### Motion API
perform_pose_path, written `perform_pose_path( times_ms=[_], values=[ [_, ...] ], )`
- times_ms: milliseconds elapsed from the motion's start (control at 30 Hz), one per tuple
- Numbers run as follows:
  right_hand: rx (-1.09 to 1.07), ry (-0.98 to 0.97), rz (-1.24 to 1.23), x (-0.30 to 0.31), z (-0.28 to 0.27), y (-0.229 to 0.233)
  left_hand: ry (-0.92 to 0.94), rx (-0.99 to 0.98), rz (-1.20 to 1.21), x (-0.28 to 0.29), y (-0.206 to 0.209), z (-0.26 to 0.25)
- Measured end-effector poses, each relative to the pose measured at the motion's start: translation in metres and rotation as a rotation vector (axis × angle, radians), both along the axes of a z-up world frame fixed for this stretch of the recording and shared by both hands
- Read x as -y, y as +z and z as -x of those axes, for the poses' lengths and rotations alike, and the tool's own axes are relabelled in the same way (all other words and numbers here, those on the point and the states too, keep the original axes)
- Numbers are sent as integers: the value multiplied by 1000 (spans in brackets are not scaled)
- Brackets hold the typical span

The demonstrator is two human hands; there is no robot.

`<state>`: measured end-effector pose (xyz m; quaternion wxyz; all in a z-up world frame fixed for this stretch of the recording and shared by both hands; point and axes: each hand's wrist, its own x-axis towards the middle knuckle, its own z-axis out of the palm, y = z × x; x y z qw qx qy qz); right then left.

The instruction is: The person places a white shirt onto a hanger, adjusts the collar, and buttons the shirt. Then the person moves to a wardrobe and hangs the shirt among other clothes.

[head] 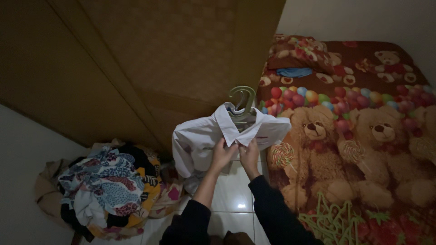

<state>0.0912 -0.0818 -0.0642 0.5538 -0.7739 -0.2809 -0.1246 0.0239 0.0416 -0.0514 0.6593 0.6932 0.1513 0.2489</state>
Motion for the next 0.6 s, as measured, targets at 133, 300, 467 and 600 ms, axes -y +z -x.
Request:
perform_pose_path(
  times_ms=[133,300,467,600],
  values=[
    [-231,-40,-17,2,21,18,173,-28,-352,4,-18,10],
    [-206,-107,67,6,30,17,197,-269,-293,15,-35,8],
    [-63,-71,92,15,36,21,243,-230,-322,21,-27,9],
    [10,-123,133,18,44,24,346,-44,-466,27,-30,8]
  ],
)
